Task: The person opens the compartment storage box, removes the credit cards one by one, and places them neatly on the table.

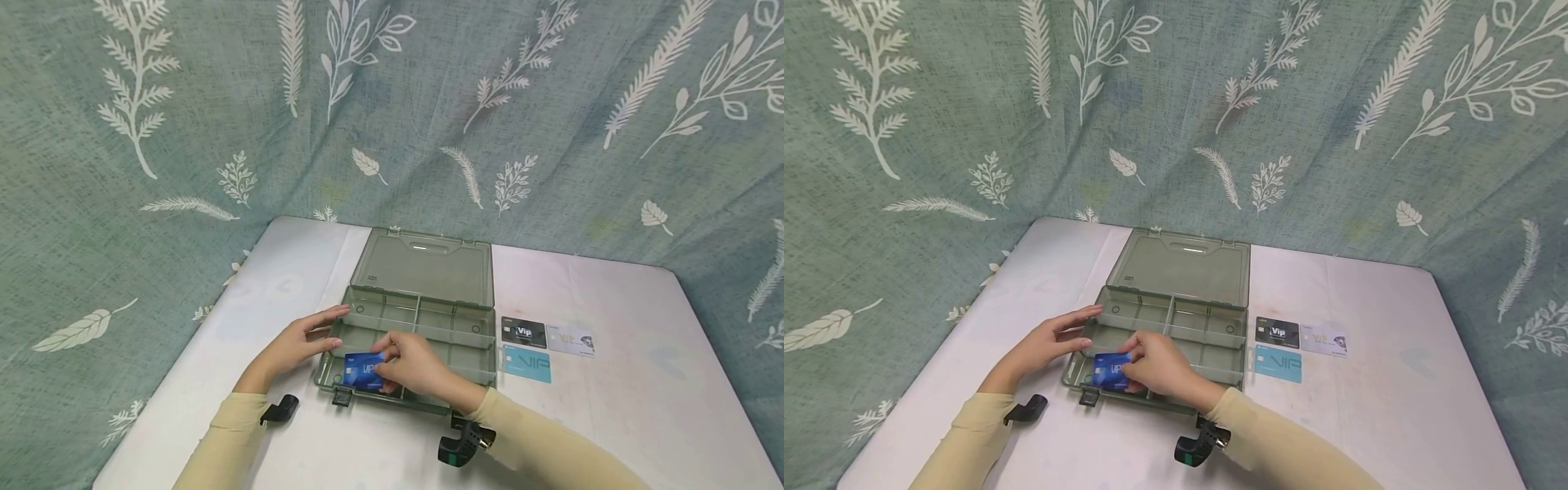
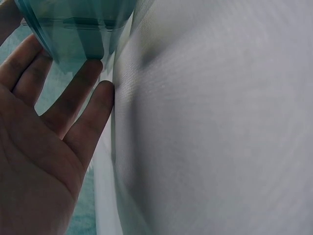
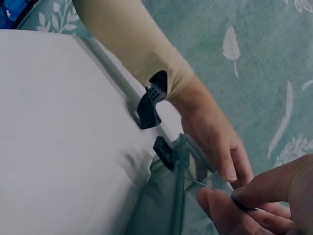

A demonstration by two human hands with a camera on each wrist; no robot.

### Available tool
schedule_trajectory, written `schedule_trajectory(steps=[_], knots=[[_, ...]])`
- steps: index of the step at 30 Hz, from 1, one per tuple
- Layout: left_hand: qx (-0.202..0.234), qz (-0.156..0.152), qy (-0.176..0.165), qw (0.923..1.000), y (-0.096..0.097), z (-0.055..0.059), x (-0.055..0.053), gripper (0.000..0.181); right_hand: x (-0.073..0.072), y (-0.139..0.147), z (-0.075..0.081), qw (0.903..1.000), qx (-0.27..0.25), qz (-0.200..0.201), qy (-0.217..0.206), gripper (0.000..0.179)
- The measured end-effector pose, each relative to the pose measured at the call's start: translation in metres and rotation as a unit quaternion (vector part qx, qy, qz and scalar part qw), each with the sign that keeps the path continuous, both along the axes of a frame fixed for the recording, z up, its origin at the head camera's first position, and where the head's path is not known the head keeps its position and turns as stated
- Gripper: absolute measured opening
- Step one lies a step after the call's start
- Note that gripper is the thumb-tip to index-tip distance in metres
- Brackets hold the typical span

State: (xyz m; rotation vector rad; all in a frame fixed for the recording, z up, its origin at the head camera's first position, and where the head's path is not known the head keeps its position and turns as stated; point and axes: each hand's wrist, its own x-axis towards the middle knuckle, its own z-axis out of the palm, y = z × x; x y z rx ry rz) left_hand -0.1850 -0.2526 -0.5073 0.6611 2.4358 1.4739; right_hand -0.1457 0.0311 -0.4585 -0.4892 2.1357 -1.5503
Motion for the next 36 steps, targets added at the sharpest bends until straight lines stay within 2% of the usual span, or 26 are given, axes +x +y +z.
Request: schedule_trajectory(steps=[19, 29, 36], knots=[[0.002, -0.003, 0.005, 1.0000, -0.001, 0.000, 0.000, 0.062, 0.008, 0.038, 0.003, 0.9997, -0.024, 0.003, -0.004, 0.024], [-0.003, -0.001, 0.003, 1.0000, 0.001, 0.001, 0.000, 0.063, 0.008, 0.059, 0.004, 0.9992, -0.023, -0.023, 0.025, 0.024], [-0.005, 0.001, 0.002, 1.0000, 0.001, 0.001, 0.000, 0.063, 0.010, 0.075, 0.007, 0.9985, -0.015, -0.045, 0.029, 0.024]])
